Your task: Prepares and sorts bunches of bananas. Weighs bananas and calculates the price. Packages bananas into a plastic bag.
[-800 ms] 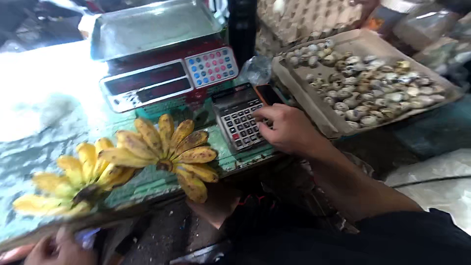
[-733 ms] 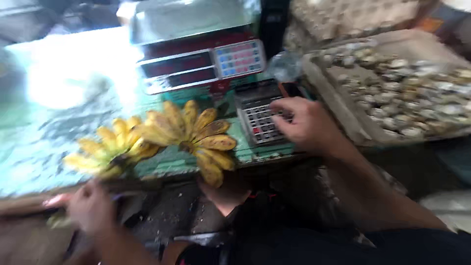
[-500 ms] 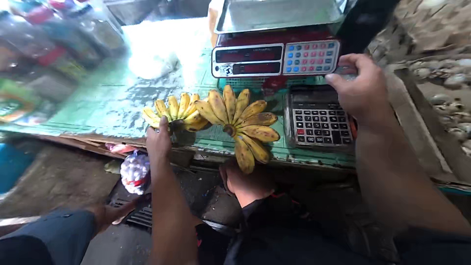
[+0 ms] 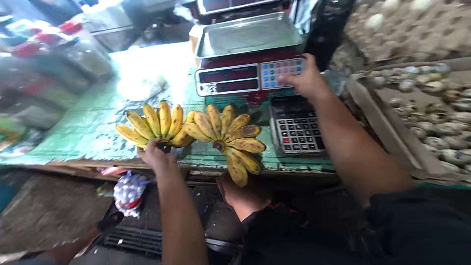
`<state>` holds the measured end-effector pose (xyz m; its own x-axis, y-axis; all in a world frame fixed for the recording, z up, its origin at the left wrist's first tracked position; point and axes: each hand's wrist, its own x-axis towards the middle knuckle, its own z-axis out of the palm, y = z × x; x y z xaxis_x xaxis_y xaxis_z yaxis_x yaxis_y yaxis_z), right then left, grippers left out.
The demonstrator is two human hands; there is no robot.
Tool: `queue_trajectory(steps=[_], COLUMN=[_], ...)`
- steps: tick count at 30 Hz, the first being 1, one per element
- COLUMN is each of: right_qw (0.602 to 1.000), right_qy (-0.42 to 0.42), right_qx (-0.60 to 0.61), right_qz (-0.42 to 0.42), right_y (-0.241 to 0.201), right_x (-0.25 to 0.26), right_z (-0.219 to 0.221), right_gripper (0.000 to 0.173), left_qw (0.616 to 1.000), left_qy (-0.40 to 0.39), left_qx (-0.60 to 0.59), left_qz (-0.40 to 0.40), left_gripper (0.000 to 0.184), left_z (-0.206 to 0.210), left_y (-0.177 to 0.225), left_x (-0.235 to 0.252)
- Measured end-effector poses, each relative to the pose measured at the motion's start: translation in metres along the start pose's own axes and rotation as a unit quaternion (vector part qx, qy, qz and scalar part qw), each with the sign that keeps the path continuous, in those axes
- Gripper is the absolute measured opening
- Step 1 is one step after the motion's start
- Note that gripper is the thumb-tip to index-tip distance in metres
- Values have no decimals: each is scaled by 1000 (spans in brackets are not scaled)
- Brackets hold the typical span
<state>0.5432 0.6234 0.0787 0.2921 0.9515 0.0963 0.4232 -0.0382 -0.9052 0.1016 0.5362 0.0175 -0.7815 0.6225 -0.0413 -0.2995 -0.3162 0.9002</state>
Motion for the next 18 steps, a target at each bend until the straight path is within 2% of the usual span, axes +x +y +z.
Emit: queue_trajectory(steps=[3, 7, 10, 13, 14, 16, 18], right_qw=[1000, 1000, 1000, 1000, 999, 998, 998], right_qy=[3, 11, 18, 29, 40, 51, 3], right_qx=[14, 23, 7, -2, -9, -32, -49], right_qz=[0, 0, 2, 0, -11, -36, -47], right_y=[1, -2, -3, -10, -8, -1, 3], right_x=[0, -6, -6, -9, -8, -5, 0], right_z=[-1, 1, 1, 11, 10, 2, -8], right_gripper=[104, 101, 99, 99, 100, 102, 103], left_qw=[998, 994, 990, 983, 983, 983, 985], left_qy=[18, 16, 10, 7, -9, -62, -91], left_qx=[-45, -79, -133, -184, -183, -173, -147], left_qz=[48, 74, 53, 14, 8, 12, 20], left_gripper=[76, 78, 61, 20, 13, 23, 29], left_z=[-4, -10, -10, -4, 6, 34, 70], left_y=[9, 36, 54, 74, 77, 81, 90], left_x=[9, 21, 29, 22, 17, 8, -2])
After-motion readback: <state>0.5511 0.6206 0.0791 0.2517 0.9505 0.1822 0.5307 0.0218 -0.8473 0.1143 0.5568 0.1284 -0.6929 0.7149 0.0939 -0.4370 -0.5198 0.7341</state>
